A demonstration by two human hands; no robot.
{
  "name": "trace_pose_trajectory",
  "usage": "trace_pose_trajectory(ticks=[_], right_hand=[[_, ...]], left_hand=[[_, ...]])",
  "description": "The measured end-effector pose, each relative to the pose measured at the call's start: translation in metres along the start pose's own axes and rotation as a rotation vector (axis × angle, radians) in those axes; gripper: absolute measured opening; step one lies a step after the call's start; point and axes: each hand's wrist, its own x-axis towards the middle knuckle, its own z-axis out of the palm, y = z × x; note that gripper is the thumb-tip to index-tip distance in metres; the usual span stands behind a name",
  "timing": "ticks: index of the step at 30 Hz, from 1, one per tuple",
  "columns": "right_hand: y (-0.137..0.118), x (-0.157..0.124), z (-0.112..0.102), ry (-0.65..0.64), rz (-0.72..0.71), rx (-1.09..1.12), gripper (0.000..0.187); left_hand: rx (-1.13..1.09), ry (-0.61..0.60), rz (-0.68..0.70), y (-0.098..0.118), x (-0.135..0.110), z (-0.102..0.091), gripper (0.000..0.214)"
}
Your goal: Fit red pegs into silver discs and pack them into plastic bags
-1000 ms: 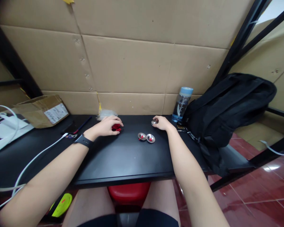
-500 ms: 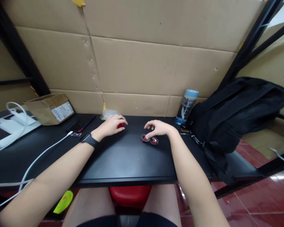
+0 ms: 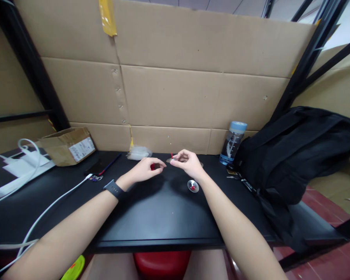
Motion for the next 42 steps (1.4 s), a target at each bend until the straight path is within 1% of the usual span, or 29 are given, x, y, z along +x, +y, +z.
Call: trace_pose_trajectory(ticks=[3, 5, 8, 10, 11, 13, 15, 16, 18, 19, 21, 22, 25, 28, 35, 39, 42], right_hand=[[0.003, 0.0, 0.012, -0.024, 0.015, 0.07, 0.045], [0.005, -0.002, 0.016, -0.058, 0.022, 0.087, 0.047], [0.006, -0.005, 0.019, -0.112, 0.036, 0.128, 0.062], [0.006, -0.005, 0.02, -0.152, 0.045, 0.134, 0.07], [0.006, -0.005, 0.02, -0.165, 0.047, 0.13, 0.071], [0.007, -0.003, 0.017, -0.146, 0.04, 0.118, 0.069], [0.009, 0.001, 0.007, -0.067, 0.021, 0.07, 0.066], [0.011, 0.003, -0.001, -0.014, 0.01, 0.012, 0.062], [0.016, 0.007, -0.022, 0.087, -0.01, -0.208, 0.052], [0.019, 0.008, -0.035, 0.122, -0.02, -0.37, 0.044], [0.027, 0.008, -0.059, 0.123, 0.027, -0.67, 0.031], [0.032, 0.008, -0.07, 0.101, 0.066, -0.76, 0.028], [0.046, 0.006, -0.091, 0.016, 0.169, -0.836, 0.026], [0.055, 0.005, -0.098, -0.018, 0.219, -0.847, 0.029], [0.061, 0.005, -0.098, -0.033, 0.241, -0.873, 0.03], [0.055, 0.005, -0.098, -0.058, 0.252, -0.95, 0.032], [0.04, 0.004, -0.095, -0.061, 0.193, -1.001, 0.036]], left_hand=[[-0.161, 0.142, -0.044, 0.009, 0.003, 0.008, 0.022], [-0.214, 0.197, -0.057, 0.012, 0.004, 0.012, 0.02], [-0.197, 0.219, -0.057, 0.017, 0.004, 0.014, 0.015], [-0.156, 0.205, -0.051, 0.019, 0.004, 0.013, 0.014], [-0.132, 0.199, -0.047, 0.02, 0.004, 0.012, 0.015], [-0.06, 0.188, -0.034, 0.018, 0.003, 0.006, 0.015], [0.064, 0.188, -0.015, 0.01, 0.002, -0.005, 0.015], [0.14, 0.192, -0.009, 0.003, 0.002, -0.012, 0.015], [0.28, 0.175, -0.004, -0.013, -0.001, -0.026, 0.014], [0.325, 0.127, 0.008, -0.021, -0.002, -0.032, 0.014], [0.375, 0.051, 0.014, -0.037, -0.004, -0.04, 0.012], [0.386, 0.017, 0.016, -0.043, -0.005, -0.042, 0.011], [0.407, -0.044, 0.025, -0.054, -0.006, -0.041, 0.008], [0.431, -0.063, 0.036, -0.055, -0.006, -0.036, 0.006], [0.404, -0.085, 0.01, -0.055, -0.006, -0.033, 0.005], [0.362, -0.092, 0.027, -0.055, -0.006, -0.031, 0.008], [0.355, -0.059, 0.037, -0.053, -0.005, -0.032, 0.008]])
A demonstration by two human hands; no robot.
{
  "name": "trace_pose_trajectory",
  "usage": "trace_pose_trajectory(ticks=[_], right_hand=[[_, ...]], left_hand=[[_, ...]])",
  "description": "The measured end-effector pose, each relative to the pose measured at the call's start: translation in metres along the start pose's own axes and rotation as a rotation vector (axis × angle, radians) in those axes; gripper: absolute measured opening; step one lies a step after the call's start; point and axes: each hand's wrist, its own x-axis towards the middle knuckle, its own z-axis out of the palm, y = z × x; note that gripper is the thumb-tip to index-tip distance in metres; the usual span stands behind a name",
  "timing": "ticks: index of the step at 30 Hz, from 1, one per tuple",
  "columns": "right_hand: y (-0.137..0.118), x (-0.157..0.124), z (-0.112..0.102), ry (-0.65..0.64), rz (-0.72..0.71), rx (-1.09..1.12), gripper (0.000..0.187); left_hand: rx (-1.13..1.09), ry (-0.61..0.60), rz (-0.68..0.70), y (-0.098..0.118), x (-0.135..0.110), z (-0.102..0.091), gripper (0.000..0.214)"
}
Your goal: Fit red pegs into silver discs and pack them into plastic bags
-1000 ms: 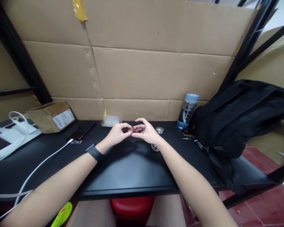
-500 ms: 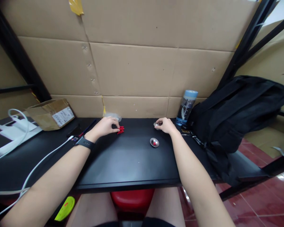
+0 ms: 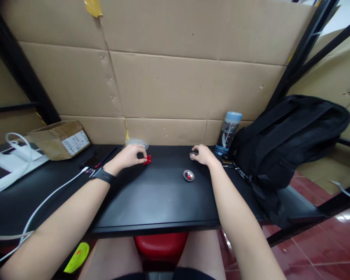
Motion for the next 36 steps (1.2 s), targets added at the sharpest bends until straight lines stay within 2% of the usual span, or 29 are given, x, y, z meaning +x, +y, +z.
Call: trace_pose_trajectory(ticks=[2, 6, 8, 10, 12, 14, 17, 22, 27, 30, 36], right_hand=[[-0.01, -0.003, -0.008, -0.086, -0.063, 0.061, 0.036], [-0.032, -0.011, -0.015, -0.616, -0.168, 0.193, 0.056], [-0.041, -0.014, -0.015, -0.721, -0.157, 0.15, 0.05], [-0.047, -0.016, -0.013, -0.671, -0.165, 0.134, 0.035], [-0.053, -0.017, -0.011, -0.556, -0.2, 0.209, 0.027], [-0.06, -0.017, -0.008, -0.423, -0.191, 0.364, 0.027], [-0.076, -0.017, 0.003, -0.282, -0.095, 0.644, 0.034], [-0.105, -0.02, 0.026, -0.291, -0.043, 1.067, 0.042], [-0.111, -0.023, 0.031, -0.302, -0.006, 1.271, 0.042], [-0.109, -0.023, 0.029, -0.314, -0.043, 1.305, 0.038], [-0.111, -0.025, 0.029, -0.26, -0.185, 1.189, 0.04]], left_hand=[[-0.009, 0.035, -0.005, 0.003, 0.0, -0.002, 0.009], [-0.031, 0.095, -0.006, 0.01, 0.0, -0.006, 0.011], [-0.039, 0.134, 0.004, 0.014, 0.0, -0.008, 0.012], [-0.059, 0.167, 0.018, 0.019, 0.001, -0.01, 0.013], [-0.099, 0.176, 0.036, 0.028, 0.003, -0.009, 0.013], [-0.156, 0.158, 0.072, 0.041, 0.004, -0.007, 0.013], [-0.227, 0.136, 0.133, 0.066, 0.007, 0.0, 0.013], [-0.167, 0.182, 0.137, 0.093, 0.01, 0.011, 0.013], [-0.103, 0.239, 0.068, 0.094, 0.01, 0.016, 0.011], [-0.132, 0.26, 0.053, 0.094, 0.009, 0.017, 0.008], [-0.154, 0.227, 0.075, 0.094, 0.01, 0.018, 0.008]])
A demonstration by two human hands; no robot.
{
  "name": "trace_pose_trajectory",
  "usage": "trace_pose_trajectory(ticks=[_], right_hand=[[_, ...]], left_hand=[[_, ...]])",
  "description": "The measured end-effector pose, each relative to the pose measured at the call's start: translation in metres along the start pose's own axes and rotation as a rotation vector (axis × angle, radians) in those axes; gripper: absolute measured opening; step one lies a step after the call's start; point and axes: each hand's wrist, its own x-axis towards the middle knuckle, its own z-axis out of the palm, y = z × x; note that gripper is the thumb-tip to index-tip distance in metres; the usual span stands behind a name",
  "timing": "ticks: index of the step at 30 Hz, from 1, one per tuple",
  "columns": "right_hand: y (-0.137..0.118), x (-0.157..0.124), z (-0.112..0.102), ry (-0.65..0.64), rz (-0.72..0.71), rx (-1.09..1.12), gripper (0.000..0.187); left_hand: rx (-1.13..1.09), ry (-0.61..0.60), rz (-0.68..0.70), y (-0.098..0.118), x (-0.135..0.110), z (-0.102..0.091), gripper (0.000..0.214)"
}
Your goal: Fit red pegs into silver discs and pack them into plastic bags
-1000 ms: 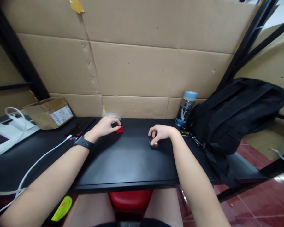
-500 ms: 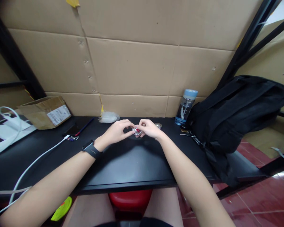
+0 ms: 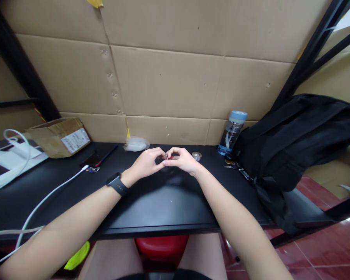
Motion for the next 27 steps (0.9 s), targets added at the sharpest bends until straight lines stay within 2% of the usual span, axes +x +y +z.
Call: trace_pose_trajectory(ticks=[3, 5, 8, 9, 11, 13, 15, 20, 27], right_hand=[[0.0, 0.003, -0.008, 0.07, -0.072, -0.067, 0.043], [0.0, 0.006, -0.025, 0.207, -0.143, -0.118, 0.044], [0.005, 0.005, -0.065, 0.478, -0.228, -0.312, 0.046], [0.007, 0.003, -0.08, 0.556, -0.222, -0.44, 0.047], [0.015, -0.002, -0.107, 0.615, -0.133, -0.704, 0.046], [0.023, -0.007, -0.125, 0.618, -0.059, -0.807, 0.042], [0.031, -0.01, -0.134, 0.572, 0.006, -0.84, 0.04], [0.042, -0.009, -0.133, 0.48, 0.074, -0.884, 0.039], [0.045, -0.009, -0.135, 0.396, 0.14, -0.858, 0.038]], left_hand=[[0.017, -0.019, -0.011, -0.005, 0.001, -0.003, 0.006], [0.042, -0.024, -0.018, -0.015, 0.001, -0.01, 0.006], [0.103, -0.046, -0.048, -0.037, 0.0, -0.028, 0.009], [0.128, -0.057, -0.067, -0.045, -0.001, -0.034, 0.01], [0.169, -0.081, -0.098, -0.061, -0.003, -0.045, 0.011], [0.206, -0.122, -0.098, -0.074, -0.007, -0.051, 0.012], [0.232, -0.166, -0.095, -0.082, -0.01, -0.052, 0.012], [0.212, -0.221, -0.113, -0.088, -0.012, -0.044, 0.007], [0.239, -0.247, -0.124, -0.087, -0.013, -0.038, 0.008]])
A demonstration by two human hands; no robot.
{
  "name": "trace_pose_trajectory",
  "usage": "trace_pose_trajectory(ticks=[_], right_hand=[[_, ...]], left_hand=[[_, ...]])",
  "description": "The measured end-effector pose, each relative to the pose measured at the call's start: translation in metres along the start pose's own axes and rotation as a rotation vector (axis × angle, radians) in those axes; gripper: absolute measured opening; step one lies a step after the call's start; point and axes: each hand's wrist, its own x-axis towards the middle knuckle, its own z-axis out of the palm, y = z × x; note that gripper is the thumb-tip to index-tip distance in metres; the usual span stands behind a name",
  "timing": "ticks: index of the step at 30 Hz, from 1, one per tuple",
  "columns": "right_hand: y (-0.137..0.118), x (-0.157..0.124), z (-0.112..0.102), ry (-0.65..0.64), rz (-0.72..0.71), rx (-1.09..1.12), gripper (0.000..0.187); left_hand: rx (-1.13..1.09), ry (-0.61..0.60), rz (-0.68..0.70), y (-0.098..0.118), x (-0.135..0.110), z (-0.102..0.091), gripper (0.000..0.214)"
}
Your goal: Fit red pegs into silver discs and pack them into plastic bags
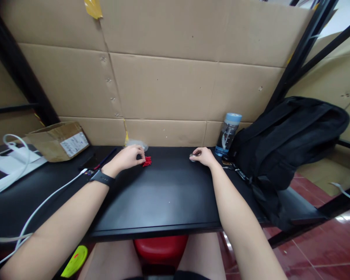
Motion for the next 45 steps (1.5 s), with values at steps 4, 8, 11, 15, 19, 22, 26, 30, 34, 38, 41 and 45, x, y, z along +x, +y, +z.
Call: trace_pose_trajectory(ticks=[4, 8, 11, 15, 19, 22, 26, 30, 34, 38, 41, 45], right_hand=[[0.001, 0.0, 0.0, -0.051, 0.002, 0.025, 0.036], [0.004, 0.001, 0.001, -0.062, 0.012, 0.063, 0.037], [0.005, 0.002, 0.002, -0.064, 0.018, 0.055, 0.041], [0.005, 0.002, 0.003, -0.051, 0.019, 0.029, 0.043], [0.004, 0.003, 0.003, -0.079, 0.01, 0.007, 0.039], [0.005, 0.003, 0.002, -0.109, -0.006, -0.006, 0.037], [0.006, 0.003, 0.002, -0.112, -0.018, -0.018, 0.038], [0.006, 0.003, 0.002, -0.108, -0.028, -0.027, 0.038], [0.006, 0.003, 0.002, -0.11, -0.03, -0.038, 0.038], [0.006, 0.003, 0.002, -0.108, -0.036, -0.053, 0.037], [0.005, 0.003, 0.001, -0.121, -0.034, -0.07, 0.036], [0.004, 0.003, 0.0, -0.141, -0.04, -0.088, 0.036]], left_hand=[[0.012, 0.014, 0.006, 0.002, 0.0, -0.002, 0.009], [-0.012, 0.022, 0.019, 0.005, 0.001, -0.004, 0.015], [-0.069, 0.0, 0.031, 0.007, 0.001, -0.001, 0.015], [-0.101, -0.025, 0.037, 0.011, 0.001, 0.004, 0.012], [-0.003, -0.026, 0.008, 0.02, 0.001, 0.006, 0.012], [0.043, -0.035, -0.016, 0.027, 0.001, 0.007, 0.01], [0.035, -0.055, -0.031, 0.033, 0.001, 0.005, 0.004], [0.054, 0.025, -0.054, 0.027, 0.0, -0.003, 0.005], [0.124, 0.126, -0.084, 0.018, -0.001, -0.009, 0.012], [0.148, 0.125, -0.092, 0.02, 0.0, -0.007, 0.013], [0.158, 0.096, -0.061, 0.026, 0.001, -0.005, 0.012], [0.226, 0.055, -0.02, 0.031, 0.003, -0.005, 0.012]])
